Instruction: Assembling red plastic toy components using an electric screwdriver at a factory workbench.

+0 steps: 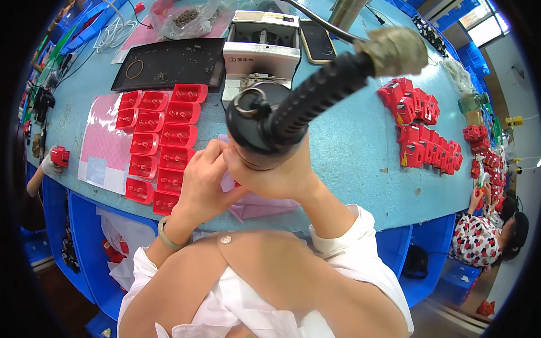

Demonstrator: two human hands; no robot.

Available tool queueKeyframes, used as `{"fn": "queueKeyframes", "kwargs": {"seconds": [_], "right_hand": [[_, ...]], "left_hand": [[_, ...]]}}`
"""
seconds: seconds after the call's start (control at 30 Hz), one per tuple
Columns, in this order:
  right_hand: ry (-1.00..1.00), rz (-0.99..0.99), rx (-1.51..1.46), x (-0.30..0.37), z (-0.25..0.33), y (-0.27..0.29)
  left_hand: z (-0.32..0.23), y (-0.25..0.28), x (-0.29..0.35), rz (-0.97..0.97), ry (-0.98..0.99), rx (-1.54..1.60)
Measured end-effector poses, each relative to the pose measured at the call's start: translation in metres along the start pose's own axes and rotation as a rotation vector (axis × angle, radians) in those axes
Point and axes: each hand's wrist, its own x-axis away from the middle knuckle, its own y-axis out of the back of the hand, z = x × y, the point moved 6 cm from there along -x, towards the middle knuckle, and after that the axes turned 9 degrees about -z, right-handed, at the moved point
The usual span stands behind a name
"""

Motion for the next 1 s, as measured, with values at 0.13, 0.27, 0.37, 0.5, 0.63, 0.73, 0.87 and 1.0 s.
{"fn": "queueKeyframes", "kwargs": {"seconds": [0.13,0.27,0.37,0.5,0.63,0.73,0.87,1.0], "right_hand": [[0.073,0.112,-0.023,0.003,-0.003,0.006],[0.11,0.215,-0.043,0.005,-0.003,0.005],[-0.019,0.155,-0.179,0.002,0.001,0.011],[0.024,0.021,-0.417,-0.034,0.023,0.037],[0.148,-0.308,-0.299,-0.061,0.002,0.038],[0.213,-0.343,-0.114,-0.075,-0.018,0.034],[0.035,-0.189,-0.11,-0.084,-0.024,0.023],[-0.094,-0.146,-0.222,-0.066,0.002,0.019]], "left_hand": [[-0.005,-0.003,-0.001,-0.017,-0.02,0.003],[-0.013,-0.002,-0.001,-0.031,-0.047,-0.023],[-0.014,0.0,-0.001,-0.019,-0.028,-0.049],[-0.015,0.004,-0.001,0.004,0.024,-0.021],[-0.014,0.006,0.0,0.003,0.025,-0.019],[-0.013,0.004,0.0,0.01,0.05,-0.006],[-0.008,0.001,0.002,0.027,0.047,-0.006],[-0.001,0.001,0.009,-0.092,0.056,0.064]]}}
